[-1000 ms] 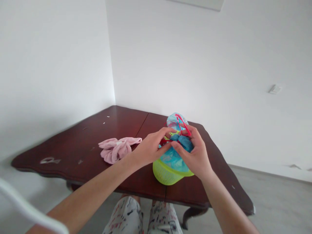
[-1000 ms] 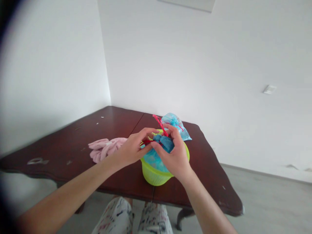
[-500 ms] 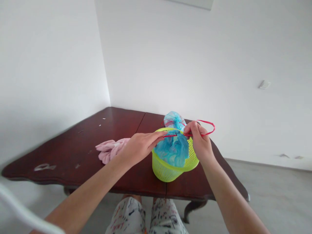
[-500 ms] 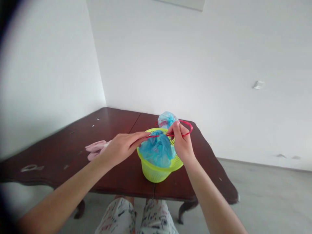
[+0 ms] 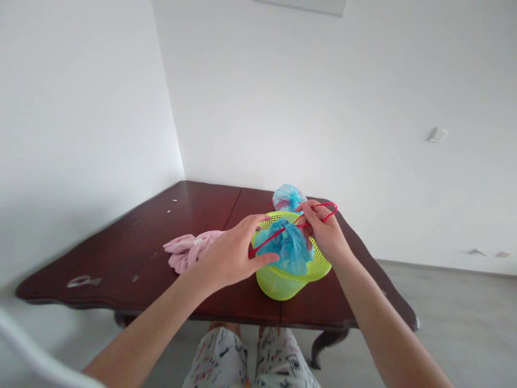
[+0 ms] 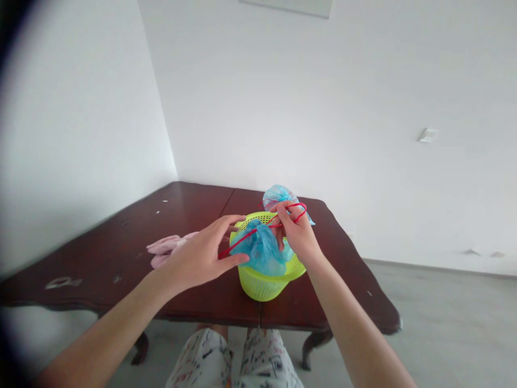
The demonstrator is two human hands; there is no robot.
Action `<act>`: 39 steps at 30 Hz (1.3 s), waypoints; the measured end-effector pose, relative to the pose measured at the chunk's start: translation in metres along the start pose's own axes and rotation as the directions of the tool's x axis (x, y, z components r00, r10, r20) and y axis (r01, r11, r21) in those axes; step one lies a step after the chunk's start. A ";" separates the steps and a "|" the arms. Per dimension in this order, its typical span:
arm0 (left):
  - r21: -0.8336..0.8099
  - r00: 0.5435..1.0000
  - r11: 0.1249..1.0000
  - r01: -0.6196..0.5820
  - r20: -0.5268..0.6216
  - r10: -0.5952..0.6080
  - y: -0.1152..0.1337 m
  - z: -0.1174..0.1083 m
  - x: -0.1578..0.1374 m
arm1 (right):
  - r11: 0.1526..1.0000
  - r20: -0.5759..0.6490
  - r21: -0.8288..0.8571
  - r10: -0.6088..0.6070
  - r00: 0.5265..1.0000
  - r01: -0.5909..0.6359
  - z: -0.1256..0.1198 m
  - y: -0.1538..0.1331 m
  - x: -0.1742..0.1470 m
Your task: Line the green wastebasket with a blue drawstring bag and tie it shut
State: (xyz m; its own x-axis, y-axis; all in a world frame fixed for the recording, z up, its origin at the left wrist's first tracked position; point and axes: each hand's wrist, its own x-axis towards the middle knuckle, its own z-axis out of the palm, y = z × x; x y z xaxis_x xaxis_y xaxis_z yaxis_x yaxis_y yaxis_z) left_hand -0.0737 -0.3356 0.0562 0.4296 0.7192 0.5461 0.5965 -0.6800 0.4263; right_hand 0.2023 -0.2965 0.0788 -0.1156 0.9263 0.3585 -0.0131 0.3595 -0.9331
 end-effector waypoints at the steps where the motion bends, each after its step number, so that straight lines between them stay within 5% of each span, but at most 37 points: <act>1: 0.005 1.000 1.000 0.014 0.022 -0.014 0.003 0.005 0.001 | 1.000 0.050 0.012 -0.022 0.999 0.021 0.000 -0.003 -0.002; 4: 0.004 0.994 0.997 0.074 0.085 -0.074 0.004 0.026 0.010 | 0.958 0.195 -0.130 -0.228 0.954 0.255 0.003 -0.006 -0.010; 6: -0.095 0.994 0.992 0.083 0.076 -0.075 -0.001 0.039 0.019 | 0.832 0.344 -0.304 -0.358 0.868 0.464 0.005 -0.004 -0.018; 9: -0.310 0.997 0.948 0.071 0.025 -0.066 -0.010 0.049 0.030 | 0.625 0.541 -0.475 -0.348 0.766 0.620 0.007 0.007 -0.027; 15: -0.295 0.997 0.954 -0.048 -0.075 0.027 -0.013 0.046 0.027 | 0.469 0.478 -0.721 -0.196 0.856 0.510 -0.006 0.021 -0.024; 20: -0.224 0.974 0.958 -0.177 -0.177 0.138 -0.041 0.040 0.008 | 0.182 0.406 -0.896 -0.033 0.913 0.405 -0.017 0.007 -0.019; 22: -0.281 0.965 0.947 -0.157 -0.246 0.087 -0.065 0.043 -0.002 | 0.238 0.334 -0.921 0.079 0.939 0.307 -0.022 0.005 -0.013; 24: -0.367 0.942 0.926 -0.091 -0.333 -0.039 -0.094 0.052 -0.015 | 0.491 0.314 -0.855 0.230 0.921 0.169 -0.029 0.006 -0.003; 27: -0.485 0.888 0.870 0.093 -0.355 -0.293 -0.135 0.075 -0.035 | 0.866 0.316 -0.480 0.322 0.893 -0.142 -0.039 0.004 0.019; 30: -0.590 0.850 0.777 0.218 -0.277 -0.448 -0.161 0.100 -0.050 | 0.963 0.173 -0.083 0.267 0.948 -0.256 -0.044 -0.015 0.053; 34: -0.649 0.831 0.714 0.264 -0.223 -0.510 -0.172 0.125 -0.063 | 0.992 -0.003 0.114 -0.059 0.998 0.059 -0.036 -0.054 0.112; 37: -0.667 0.837 0.682 0.298 -0.161 -0.523 -0.173 0.137 -0.070 | 0.933 -0.079 0.091 -0.341 0.937 0.347 -0.020 -0.064 0.161; 39: -0.661 0.857 0.674 0.329 -0.092 -0.508 -0.173 0.141 -0.074 | 0.900 -0.102 0.079 -0.420 0.902 0.428 -0.007 -0.056 0.193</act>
State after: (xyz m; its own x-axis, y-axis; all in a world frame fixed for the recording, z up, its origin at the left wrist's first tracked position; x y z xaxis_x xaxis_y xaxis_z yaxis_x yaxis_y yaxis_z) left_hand -0.1133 -0.2513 -0.1594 0.0029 0.9482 0.3175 0.0952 -0.3164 0.9439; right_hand 0.1877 -0.1368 0.2010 0.0023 0.6956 0.7184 -0.1402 0.7116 -0.6885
